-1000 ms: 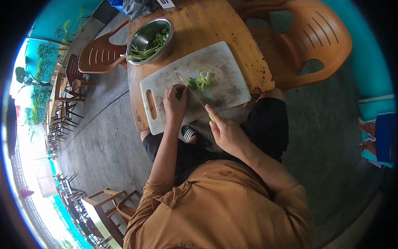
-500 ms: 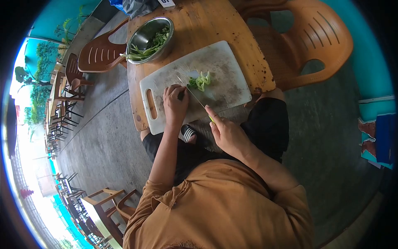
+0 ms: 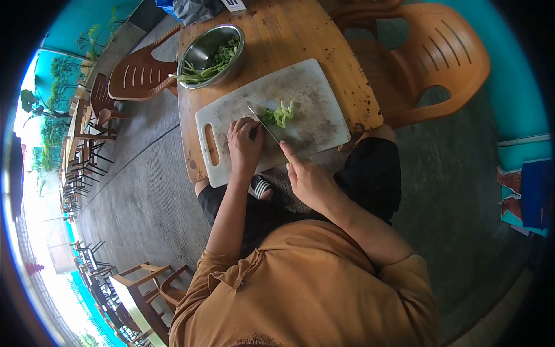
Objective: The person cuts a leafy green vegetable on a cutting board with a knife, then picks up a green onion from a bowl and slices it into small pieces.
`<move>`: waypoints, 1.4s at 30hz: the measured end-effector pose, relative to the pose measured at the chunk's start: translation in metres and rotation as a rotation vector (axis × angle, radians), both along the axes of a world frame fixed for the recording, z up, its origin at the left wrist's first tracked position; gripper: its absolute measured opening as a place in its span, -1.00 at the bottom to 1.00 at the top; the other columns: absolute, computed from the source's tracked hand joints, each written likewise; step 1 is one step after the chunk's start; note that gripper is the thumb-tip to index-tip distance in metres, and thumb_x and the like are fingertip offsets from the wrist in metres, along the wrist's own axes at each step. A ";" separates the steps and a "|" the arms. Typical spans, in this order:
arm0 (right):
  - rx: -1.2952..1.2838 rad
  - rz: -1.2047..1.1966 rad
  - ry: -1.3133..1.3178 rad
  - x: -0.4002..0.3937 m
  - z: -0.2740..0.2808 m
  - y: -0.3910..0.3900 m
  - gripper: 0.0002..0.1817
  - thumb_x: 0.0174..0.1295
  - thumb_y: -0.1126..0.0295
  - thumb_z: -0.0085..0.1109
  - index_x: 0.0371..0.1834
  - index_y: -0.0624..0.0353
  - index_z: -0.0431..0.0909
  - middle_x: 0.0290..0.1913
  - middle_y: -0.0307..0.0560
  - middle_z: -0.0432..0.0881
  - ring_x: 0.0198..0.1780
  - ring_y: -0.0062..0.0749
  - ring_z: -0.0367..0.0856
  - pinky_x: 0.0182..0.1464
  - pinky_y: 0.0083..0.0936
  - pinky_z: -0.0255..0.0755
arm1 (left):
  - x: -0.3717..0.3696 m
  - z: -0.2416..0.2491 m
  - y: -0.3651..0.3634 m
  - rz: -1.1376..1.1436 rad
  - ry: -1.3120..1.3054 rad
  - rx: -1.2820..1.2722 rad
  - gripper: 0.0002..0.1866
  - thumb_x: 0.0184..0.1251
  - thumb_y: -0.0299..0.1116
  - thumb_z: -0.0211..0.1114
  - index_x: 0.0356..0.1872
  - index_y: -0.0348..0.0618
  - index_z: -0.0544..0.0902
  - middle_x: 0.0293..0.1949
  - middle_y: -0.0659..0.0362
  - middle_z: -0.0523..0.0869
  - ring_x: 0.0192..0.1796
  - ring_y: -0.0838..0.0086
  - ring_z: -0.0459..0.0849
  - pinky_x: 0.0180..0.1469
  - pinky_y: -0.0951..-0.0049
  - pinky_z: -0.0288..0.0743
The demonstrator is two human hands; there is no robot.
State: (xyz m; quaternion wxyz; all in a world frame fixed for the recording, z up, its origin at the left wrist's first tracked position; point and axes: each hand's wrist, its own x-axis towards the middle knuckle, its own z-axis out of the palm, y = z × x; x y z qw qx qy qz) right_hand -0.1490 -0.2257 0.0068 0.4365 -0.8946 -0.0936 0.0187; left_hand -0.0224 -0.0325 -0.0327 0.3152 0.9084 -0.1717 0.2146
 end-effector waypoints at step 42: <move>0.025 0.019 0.005 -0.022 0.008 -0.012 -0.32 0.66 0.37 0.09 0.80 0.12 0.17 -0.19 0.36 0.78 -0.18 0.30 0.81 -0.10 0.10 0.70 | 0.001 0.006 0.003 -0.059 -0.016 0.066 -0.85 0.28 -0.50 0.49 -0.15 -0.25 0.84 -0.04 0.10 0.86 0.12 0.10 0.76 0.27 0.13 0.60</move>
